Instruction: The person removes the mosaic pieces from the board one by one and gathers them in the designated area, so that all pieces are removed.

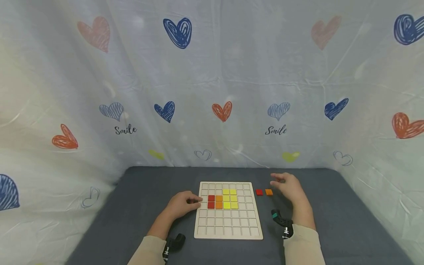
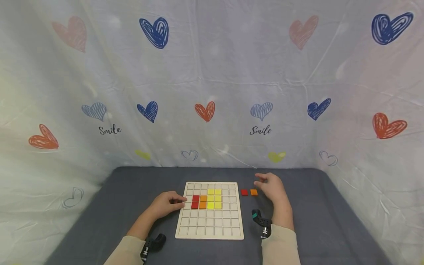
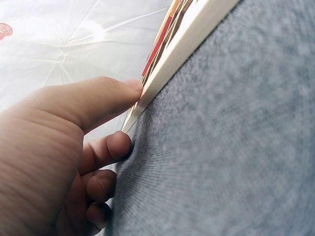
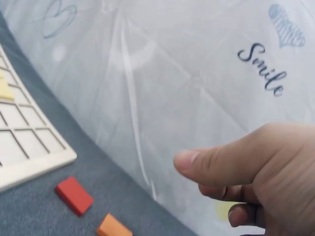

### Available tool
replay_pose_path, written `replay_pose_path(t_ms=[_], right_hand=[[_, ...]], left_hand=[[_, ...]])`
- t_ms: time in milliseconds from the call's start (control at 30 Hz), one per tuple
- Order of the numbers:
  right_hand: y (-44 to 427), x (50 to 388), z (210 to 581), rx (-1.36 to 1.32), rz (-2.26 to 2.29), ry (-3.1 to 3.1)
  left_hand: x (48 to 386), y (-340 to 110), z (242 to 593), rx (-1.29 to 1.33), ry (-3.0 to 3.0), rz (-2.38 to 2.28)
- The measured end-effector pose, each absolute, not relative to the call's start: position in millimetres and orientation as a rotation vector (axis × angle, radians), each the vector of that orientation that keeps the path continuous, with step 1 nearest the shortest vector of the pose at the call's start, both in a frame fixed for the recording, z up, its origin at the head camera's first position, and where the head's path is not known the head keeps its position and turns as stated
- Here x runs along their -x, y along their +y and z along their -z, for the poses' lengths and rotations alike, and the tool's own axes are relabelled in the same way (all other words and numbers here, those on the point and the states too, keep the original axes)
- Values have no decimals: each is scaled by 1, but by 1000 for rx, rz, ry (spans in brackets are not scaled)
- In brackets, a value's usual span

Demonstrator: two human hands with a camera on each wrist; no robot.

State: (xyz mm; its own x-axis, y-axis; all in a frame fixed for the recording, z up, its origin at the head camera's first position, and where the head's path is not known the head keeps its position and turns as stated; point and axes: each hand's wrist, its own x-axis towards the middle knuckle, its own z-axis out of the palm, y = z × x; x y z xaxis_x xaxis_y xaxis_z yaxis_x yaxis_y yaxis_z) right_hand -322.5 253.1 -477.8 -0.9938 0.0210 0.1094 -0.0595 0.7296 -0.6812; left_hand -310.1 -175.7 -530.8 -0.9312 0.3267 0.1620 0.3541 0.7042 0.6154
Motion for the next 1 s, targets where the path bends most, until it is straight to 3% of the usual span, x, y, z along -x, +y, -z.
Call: replay_pose_path(t_ms=[533,1000], right_hand=[[204,316,447,-340,-1048,-2564],[134,322,465,-567,-900,-2701]], left_hand=[[309,-178,532,585,-2854,1056],[310,-176,531,575,-2848,1043]])
